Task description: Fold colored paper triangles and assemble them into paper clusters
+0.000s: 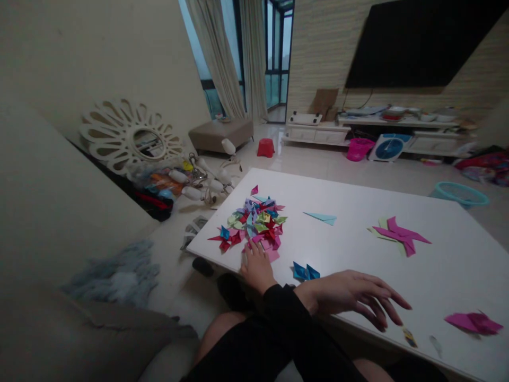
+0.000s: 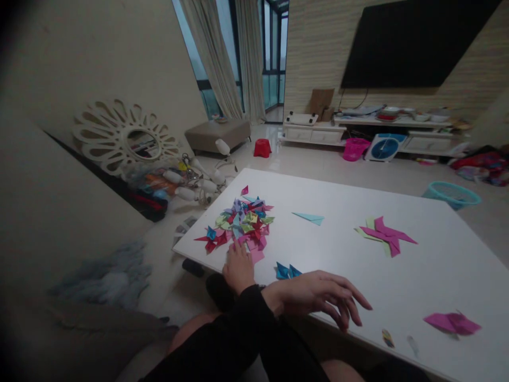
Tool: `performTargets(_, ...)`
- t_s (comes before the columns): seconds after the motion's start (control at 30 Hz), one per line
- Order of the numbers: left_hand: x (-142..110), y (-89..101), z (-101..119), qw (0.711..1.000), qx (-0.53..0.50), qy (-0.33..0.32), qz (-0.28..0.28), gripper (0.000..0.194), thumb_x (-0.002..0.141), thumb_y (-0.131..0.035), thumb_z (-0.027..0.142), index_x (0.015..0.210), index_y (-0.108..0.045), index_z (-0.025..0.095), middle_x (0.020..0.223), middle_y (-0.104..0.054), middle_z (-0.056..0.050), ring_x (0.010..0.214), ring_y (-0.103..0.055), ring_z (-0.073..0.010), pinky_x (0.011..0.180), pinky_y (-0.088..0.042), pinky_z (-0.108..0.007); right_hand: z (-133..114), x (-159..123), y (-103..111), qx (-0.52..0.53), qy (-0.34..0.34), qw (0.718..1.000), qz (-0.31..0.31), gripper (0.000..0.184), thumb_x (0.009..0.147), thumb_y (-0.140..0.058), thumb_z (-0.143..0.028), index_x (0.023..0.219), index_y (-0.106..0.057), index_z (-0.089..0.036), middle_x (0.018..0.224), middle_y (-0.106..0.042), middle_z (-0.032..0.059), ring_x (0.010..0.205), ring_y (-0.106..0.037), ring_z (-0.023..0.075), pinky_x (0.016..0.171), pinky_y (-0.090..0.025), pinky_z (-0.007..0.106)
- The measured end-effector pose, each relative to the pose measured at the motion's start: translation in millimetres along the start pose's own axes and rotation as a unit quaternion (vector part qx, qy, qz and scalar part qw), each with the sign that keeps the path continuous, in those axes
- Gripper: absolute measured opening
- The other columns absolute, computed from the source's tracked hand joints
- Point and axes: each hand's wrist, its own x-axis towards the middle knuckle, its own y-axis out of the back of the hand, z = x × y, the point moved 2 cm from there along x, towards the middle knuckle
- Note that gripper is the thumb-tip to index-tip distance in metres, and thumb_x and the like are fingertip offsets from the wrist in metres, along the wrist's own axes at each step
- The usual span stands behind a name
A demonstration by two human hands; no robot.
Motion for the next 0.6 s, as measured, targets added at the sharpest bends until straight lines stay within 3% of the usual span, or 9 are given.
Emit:
performTargets(0.2,-4.2,1.7,5.1,1.000,-0.008,-0.011,0.015,0.039,0.083,-0.065,0.043,0.107,-0.068,0.012,0.087,-0.066,-0.008,0.072,-0.063,-0.0164,0.075,-0.049,-0.034,4.8,-3.5,11.9,0.041,-0.001,0.999,0.011,0.059,0.088,-0.050,-0.024,0.146,-0.046,-0.015,0.155,-0.044,0.0127,0.143,-0.035,0.0323,0.113,-0.035,0.051)
performTargets(0.3,-3.7,-0.4,8.6,1.000,-0.019,-0.019,0.010,0.041,0.081,-0.068,0.044,0.107,-0.068,0.012,0.087,-0.066,-0.008,0.073,-0.063,-0.0167,0.075,-0.050,-0.034,15.2,-6.7,24.6,0.088,0.005,0.995,0.057,0.042,0.088,-0.052,-0.022,0.129,-0.062,-0.018,0.137,-0.061,0.0116,0.131,-0.048,0.0297,0.109,-0.040,0.046)
performTargets(0.4,-3.4,-3.3,14.1,0.999,-0.032,-0.033,0.005,0.041,0.079,-0.070,0.043,0.107,-0.068,0.012,0.087,-0.066,-0.007,0.073,-0.063,-0.0164,0.073,-0.050,-0.033,41.9,-11.7,43.3,0.185,-0.047,0.975,0.111,0.026,0.087,-0.054,-0.025,0.103,-0.073,-0.020,0.110,-0.073,0.0101,0.107,-0.063,0.0268,0.098,-0.048,0.041)
performTargets(0.47,-4.0,-6.4,18.2,0.999,-0.032,-0.037,-0.009,0.042,0.078,-0.071,0.043,0.107,-0.068,0.012,0.086,-0.067,-0.007,0.072,-0.062,-0.0162,0.071,-0.051,-0.032,68.2,-16.6,60.2,0.291,-0.109,0.940,0.143,0.021,0.084,-0.058,-0.032,0.087,-0.075,-0.019,0.093,-0.075,0.0089,0.091,-0.068,0.0255,0.087,-0.052,0.039)
performTargets(0.53,-5.3,-10.6,21.2,0.999,-0.018,-0.028,-0.035,0.043,0.078,-0.073,0.045,0.105,-0.069,0.012,0.083,-0.067,-0.007,0.071,-0.062,-0.0159,0.067,-0.051,-0.029,96.7,-23.1,80.4,0.402,-0.163,0.884,0.173,0.023,0.078,-0.063,-0.039,0.076,-0.073,-0.019,0.080,-0.074,0.0069,0.081,-0.069,0.0242,0.076,-0.054,0.037)
performTargets(0.6,-6.9,-15.2,21.2,0.998,0.005,-0.002,-0.063,0.043,0.078,-0.074,0.046,0.103,-0.069,0.012,0.076,-0.064,-0.004,0.067,-0.061,-0.0145,0.061,-0.050,-0.025,123.8,-32.6,104.4,0.468,-0.203,0.829,0.229,0.026,0.076,-0.063,-0.042,0.079,-0.073,-0.019,0.080,-0.074,0.0050,0.076,-0.069,0.0209,0.069,-0.055,0.032)
